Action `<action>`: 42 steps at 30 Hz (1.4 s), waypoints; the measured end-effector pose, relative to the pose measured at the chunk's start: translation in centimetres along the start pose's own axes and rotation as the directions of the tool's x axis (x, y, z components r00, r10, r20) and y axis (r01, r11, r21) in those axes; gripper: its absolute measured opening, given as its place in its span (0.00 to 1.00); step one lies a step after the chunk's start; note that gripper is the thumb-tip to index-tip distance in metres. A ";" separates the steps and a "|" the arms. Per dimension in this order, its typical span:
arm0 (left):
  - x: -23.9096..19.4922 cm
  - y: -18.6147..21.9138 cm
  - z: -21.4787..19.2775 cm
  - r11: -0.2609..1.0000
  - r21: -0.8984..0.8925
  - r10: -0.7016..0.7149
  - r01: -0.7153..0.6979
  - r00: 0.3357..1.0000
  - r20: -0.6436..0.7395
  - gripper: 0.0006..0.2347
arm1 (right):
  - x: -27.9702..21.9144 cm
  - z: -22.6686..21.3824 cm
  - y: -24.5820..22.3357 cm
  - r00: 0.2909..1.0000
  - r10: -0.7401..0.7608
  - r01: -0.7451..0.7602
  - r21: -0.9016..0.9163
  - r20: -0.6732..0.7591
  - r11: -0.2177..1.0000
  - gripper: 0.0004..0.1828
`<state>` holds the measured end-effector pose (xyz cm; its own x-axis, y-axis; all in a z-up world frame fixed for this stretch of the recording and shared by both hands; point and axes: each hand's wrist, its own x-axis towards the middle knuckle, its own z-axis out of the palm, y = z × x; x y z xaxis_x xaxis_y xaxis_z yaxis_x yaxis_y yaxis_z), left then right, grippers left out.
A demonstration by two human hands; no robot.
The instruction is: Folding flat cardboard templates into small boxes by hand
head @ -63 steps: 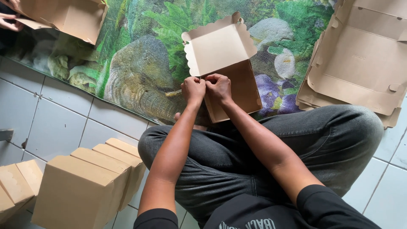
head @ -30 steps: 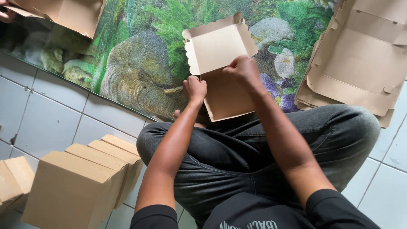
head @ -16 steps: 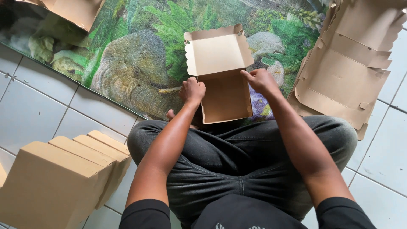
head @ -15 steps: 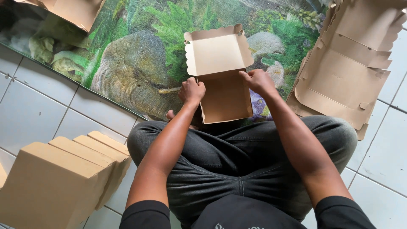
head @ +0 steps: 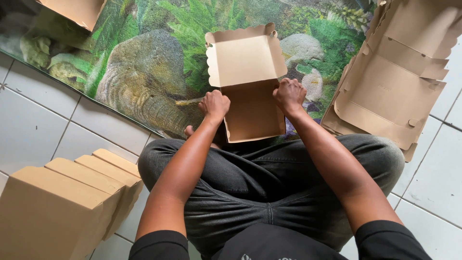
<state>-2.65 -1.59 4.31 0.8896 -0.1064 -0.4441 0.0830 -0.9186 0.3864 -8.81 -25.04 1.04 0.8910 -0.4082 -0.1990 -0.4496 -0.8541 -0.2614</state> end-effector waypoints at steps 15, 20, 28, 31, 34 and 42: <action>-5.9 4.6 -8.6 0.999 0.047 -0.027 0.024 0.998 0.054 0.36 | -2.4 -9.8 -0.5 0.972 0.058 -0.176 0.538 0.228 0.824 0.34; -1.7 5.0 -9.0 0.992 -0.032 0.112 -0.119 0.982 -0.151 0.21 | 7.3 -0.8 3.6 0.977 0.212 -0.123 0.820 0.002 0.559 0.32; 11.0 9.5 -3.7 0.905 -0.233 0.301 -0.356 0.923 -0.241 0.08 | 12.8 3.4 2.8 0.999 0.029 -0.048 0.957 0.041 0.285 0.33; 14.2 12.1 -1.7 0.883 -0.259 0.339 -0.390 0.915 -0.220 0.08 | 11.7 2.4 1.9 0.997 0.013 -0.078 0.965 0.077 0.250 0.37; 15.3 14.6 -2.3 0.873 -0.255 0.406 -0.416 0.909 -0.092 0.21 | 11.8 2.6 2.3 0.994 -0.019 -0.102 0.964 0.110 0.247 0.41; 20.8 12.8 1.0 0.875 -0.141 0.471 -0.462 0.881 0.038 0.26 | 11.9 2.7 2.3 0.993 -0.024 -0.106 0.968 0.114 0.225 0.42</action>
<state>16.49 -15.98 -0.75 0.8060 -0.5411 -0.2399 -0.2750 -0.7012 0.6578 0.59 -31.01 -4.43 0.8883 -0.3482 -0.2996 -0.2573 0.1631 -0.9525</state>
